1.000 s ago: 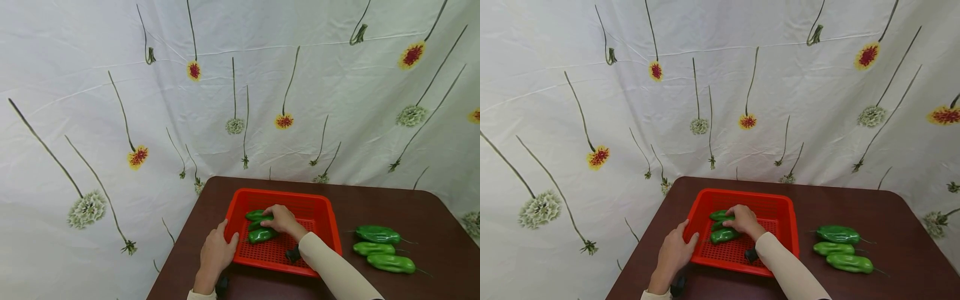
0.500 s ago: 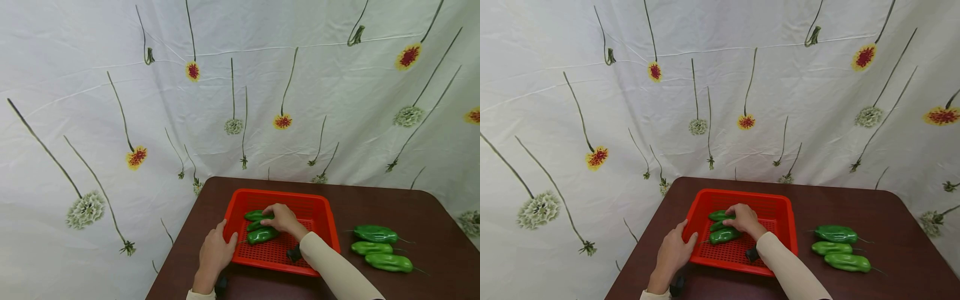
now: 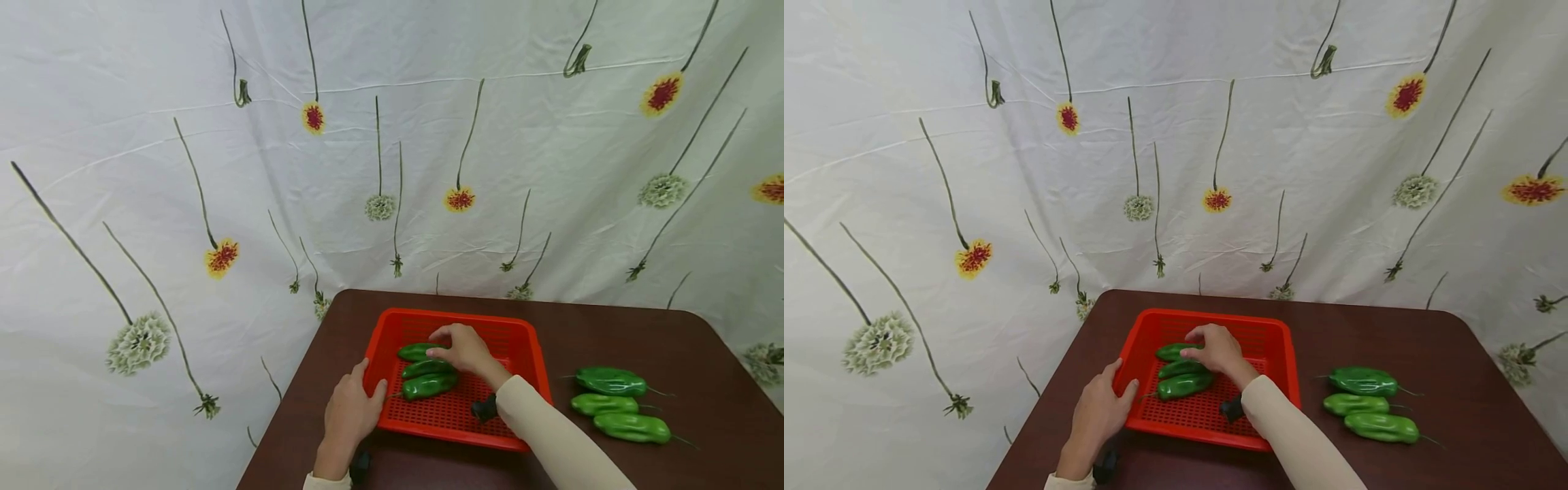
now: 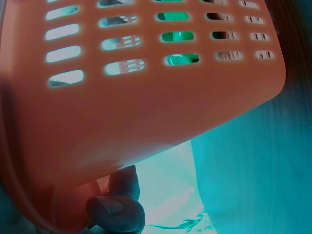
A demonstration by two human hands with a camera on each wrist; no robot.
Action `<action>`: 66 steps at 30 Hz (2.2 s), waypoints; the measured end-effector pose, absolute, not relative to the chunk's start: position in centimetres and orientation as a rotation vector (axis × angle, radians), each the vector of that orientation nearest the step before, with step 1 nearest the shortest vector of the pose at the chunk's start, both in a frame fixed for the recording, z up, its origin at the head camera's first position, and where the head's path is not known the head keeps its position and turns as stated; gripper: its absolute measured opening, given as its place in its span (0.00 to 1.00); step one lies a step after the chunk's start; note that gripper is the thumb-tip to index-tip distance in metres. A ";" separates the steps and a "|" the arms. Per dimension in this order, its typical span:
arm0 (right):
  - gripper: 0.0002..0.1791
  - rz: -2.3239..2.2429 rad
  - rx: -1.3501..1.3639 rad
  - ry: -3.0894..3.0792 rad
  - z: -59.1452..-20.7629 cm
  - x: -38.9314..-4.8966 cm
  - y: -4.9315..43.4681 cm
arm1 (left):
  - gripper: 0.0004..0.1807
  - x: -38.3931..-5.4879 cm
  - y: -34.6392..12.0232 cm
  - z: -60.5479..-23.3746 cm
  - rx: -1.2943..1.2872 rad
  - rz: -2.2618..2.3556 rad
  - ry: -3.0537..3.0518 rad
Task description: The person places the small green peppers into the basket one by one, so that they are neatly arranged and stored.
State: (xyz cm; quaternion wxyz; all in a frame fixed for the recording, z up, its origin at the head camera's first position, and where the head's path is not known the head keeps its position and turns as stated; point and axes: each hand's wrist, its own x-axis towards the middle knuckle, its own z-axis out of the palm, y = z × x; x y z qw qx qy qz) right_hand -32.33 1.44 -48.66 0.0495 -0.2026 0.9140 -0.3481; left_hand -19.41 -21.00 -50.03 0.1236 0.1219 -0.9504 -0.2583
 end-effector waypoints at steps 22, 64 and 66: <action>0.20 -1.315 -0.546 2.776 -45.6 -32.3 4.7 | 0.35 -19.6 -20.5 -50.3 0.344 -0.787 -2.777; 0.28 -1.488 -0.364 2.890 -43.2 -31.5 14.2 | 0.36 -19.6 -20.8 -50.1 0.352 -0.783 -2.770; 0.28 -1.502 -0.336 2.890 -43.3 -31.3 14.7 | 0.35 -19.6 -20.7 -50.1 0.357 -0.788 -2.768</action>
